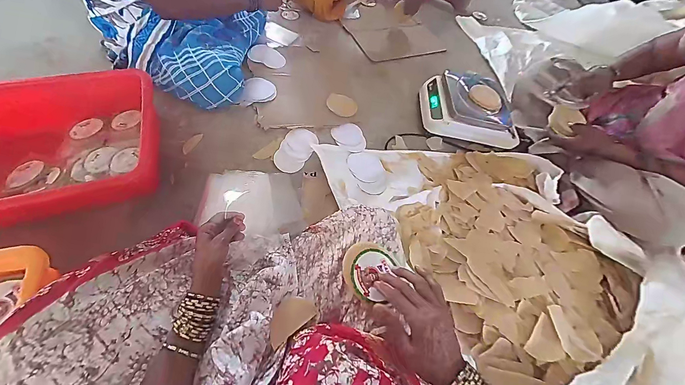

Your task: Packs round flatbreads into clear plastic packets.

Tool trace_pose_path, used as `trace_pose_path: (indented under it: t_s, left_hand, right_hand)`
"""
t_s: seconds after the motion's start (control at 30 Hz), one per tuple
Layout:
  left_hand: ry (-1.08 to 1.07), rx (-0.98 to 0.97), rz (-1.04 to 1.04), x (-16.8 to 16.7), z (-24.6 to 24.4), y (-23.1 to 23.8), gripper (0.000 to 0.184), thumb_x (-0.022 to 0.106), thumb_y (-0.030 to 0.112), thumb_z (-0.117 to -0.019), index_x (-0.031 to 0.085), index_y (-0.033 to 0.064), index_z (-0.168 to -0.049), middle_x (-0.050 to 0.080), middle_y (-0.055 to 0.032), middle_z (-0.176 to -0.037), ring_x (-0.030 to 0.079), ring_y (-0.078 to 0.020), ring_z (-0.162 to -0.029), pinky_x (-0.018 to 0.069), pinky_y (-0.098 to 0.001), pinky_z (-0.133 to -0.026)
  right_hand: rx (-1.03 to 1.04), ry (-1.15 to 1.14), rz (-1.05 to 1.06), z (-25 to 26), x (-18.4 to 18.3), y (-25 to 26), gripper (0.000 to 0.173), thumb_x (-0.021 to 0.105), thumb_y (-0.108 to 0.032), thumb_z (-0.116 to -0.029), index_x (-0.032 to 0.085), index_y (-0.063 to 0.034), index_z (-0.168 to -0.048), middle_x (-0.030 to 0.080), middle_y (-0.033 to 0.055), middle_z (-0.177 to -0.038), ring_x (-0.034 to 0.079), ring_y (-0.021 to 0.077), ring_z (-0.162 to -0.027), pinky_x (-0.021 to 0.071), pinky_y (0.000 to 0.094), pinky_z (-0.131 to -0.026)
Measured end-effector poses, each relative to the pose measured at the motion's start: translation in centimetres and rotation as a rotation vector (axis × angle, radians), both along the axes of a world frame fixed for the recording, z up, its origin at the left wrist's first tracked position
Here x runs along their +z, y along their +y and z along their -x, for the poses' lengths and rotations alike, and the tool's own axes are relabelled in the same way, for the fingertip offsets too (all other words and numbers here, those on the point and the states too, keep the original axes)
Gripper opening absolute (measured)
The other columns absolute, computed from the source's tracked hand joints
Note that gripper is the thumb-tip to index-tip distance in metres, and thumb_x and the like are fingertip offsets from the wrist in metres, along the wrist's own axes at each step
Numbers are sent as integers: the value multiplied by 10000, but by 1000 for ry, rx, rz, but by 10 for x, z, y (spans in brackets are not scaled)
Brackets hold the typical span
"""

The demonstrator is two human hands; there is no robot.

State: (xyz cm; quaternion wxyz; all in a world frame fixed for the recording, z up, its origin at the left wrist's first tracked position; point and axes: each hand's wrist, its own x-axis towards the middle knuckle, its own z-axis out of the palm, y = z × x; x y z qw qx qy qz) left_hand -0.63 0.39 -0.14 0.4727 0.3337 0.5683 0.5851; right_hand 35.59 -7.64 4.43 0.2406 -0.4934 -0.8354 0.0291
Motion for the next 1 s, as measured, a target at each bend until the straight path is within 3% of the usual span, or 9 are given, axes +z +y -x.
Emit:
trace_pose_path:
  t_s: [0.07, 0.17, 0.23, 0.3, 0.43, 0.53, 0.67, 0.87, 1.0]
  left_hand:
    - [-4, 8, 5, 3, -1, 1, 121, 557, -13, -996, 675, 1, -974, 691, 14, -760, 662, -70, -650, 577, -225, -642]
    - [-12, 3, 2, 2, -2, 1, 120, 565, -19, -991, 682, 4, -972, 693, 12, -764, 662, -70, -651, 577, -225, -639]
    - [-27, 0, -2, 2, -2, 1, 119, 564, -22, -987, 680, 0, -971, 692, 12, -764, 660, -70, -652, 577, -228, -640]
    - [-40, 3, 0, 2, -1, 1, 122, 561, -23, -989, 679, 0, -969, 694, 11, -765, 663, -70, -658, 577, -230, -640]
    - [-28, -8, 3, 3, -2, 2, 116, 563, -14, -991, 679, -5, -986, 696, -2, -785, 665, -81, -667, 579, -237, -647]
    - [-10, -25, 3, 2, -2, 3, 110, 573, -5, -987, 683, -10, -986, 698, -6, -786, 667, -84, -664, 583, -241, -647]
    - [-5, -23, 13, 4, -3, 3, 103, 570, -16, -990, 672, -13, -977, 692, -2, -784, 662, -74, -659, 580, -229, -645]
    - [-10, -5, -6, 4, -3, 3, 110, 570, -19, -987, 677, -2, -968, 693, 10, -779, 662, -65, -656, 581, -222, -645]
    - [-15, -15, -10, 3, -5, 4, 105, 581, -20, -984, 684, -8, -970, 700, 2, -774, 667, -76, -655, 581, -225, -644]
  right_hand:
    - [-138, 127, 56, 5, 9, 7, 528, 417, -474, -1051, 777, -89, -1076, 752, 97, -1163, 685, 310, -1149, 510, 535, -1006]
    - [-381, 187, 403, 15, 26, 23, 790, 588, -635, -918, 587, 7, -1379, 683, 177, -1275, 665, 349, -1146, 524, 546, -969]
    - [-474, 199, 650, 22, 34, 36, 981, 783, -561, -804, 406, -5, -1519, 652, 187, -1265, 653, 350, -1087, 516, 557, -945]
    - [-498, 170, 781, 27, 38, 44, 1017, 864, -456, -759, 369, -31, -1539, 657, 210, -1191, 653, 381, -1043, 511, 586, -924]
    - [-386, 162, 853, 25, 36, 50, 585, 874, -412, -730, 691, -39, -1141, 682, 172, -1069, 641, 342, -1018, 496, 559, -906]
    - [-267, 189, 910, 27, 38, 47, 492, 860, -373, -734, 695, -27, -1044, 650, 146, -1053, 595, 313, -1039, 473, 514, -923]
    - [-181, 595, 870, 33, 41, 33, 316, 858, -228, -712, 642, -111, -911, 663, -40, -762, 650, 55, -693, 546, 252, -644]
    - [-84, 1059, 235, 14, 39, 26, 323, 856, -220, -798, 662, -201, -1056, 730, -73, -969, 712, 72, -881, 619, 264, -801]
    - [-272, 761, 294, -1, 21, 34, 476, 821, -264, -769, 690, -36, -1166, 727, 16, -1065, 688, 67, -994, 577, 258, -897]
